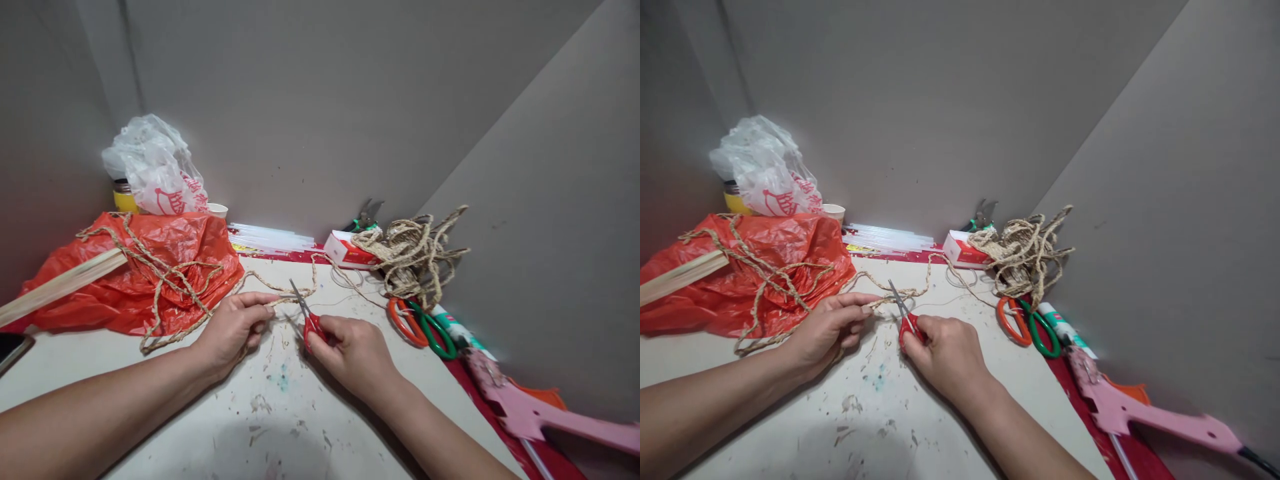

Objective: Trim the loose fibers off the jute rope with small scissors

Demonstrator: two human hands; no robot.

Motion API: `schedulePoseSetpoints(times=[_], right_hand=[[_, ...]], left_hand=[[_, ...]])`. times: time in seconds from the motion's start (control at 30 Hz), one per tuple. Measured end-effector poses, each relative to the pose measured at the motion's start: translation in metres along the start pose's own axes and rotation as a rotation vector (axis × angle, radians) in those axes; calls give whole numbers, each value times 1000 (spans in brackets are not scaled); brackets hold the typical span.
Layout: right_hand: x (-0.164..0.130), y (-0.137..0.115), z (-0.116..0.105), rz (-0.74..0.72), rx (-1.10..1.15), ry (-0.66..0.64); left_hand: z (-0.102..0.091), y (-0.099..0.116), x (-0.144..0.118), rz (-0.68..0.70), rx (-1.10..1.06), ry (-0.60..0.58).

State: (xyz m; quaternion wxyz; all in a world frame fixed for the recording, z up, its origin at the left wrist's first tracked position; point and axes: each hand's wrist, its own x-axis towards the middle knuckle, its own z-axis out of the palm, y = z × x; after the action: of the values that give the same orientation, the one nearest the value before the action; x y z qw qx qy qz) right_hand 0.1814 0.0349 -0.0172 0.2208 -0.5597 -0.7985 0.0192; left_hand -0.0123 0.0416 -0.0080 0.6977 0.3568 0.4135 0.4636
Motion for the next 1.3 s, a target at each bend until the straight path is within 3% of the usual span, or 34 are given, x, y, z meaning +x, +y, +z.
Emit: schedulePoseSetpoints(times=[0.13, 0.23, 0.33, 0.47, 0.57, 0.77, 0.97, 1.07, 1.2, 1.3], right_hand=[[2, 2, 0, 51, 1, -29], [4, 5, -1, 88, 12, -37], [7, 9, -1, 107, 7, -50], [7, 10, -2, 95, 16, -58], [4, 8, -5, -1, 53, -5], [0, 2, -8, -263, 63, 127], [-4, 1, -12, -407, 125, 275], [-4, -2, -12, -418, 67, 206], [-1, -3, -9, -269, -37, 47], [1, -2, -8, -143, -53, -37]], left_hand=[[0, -4, 1, -4, 92, -9], [1, -5, 0, -119, 126, -115], [3, -3, -4, -193, 81, -219], [3, 2, -6, -192, -14, -248], [1, 5, -3, -164, -73, -223], [-1, 6, 2, -107, -140, -63], [-5, 2, 5, -141, -175, -69], [-6, 1, 7, -143, -187, -61], [-4, 4, 5, -146, -197, -38], [-1, 6, 3, -158, -212, -103]])
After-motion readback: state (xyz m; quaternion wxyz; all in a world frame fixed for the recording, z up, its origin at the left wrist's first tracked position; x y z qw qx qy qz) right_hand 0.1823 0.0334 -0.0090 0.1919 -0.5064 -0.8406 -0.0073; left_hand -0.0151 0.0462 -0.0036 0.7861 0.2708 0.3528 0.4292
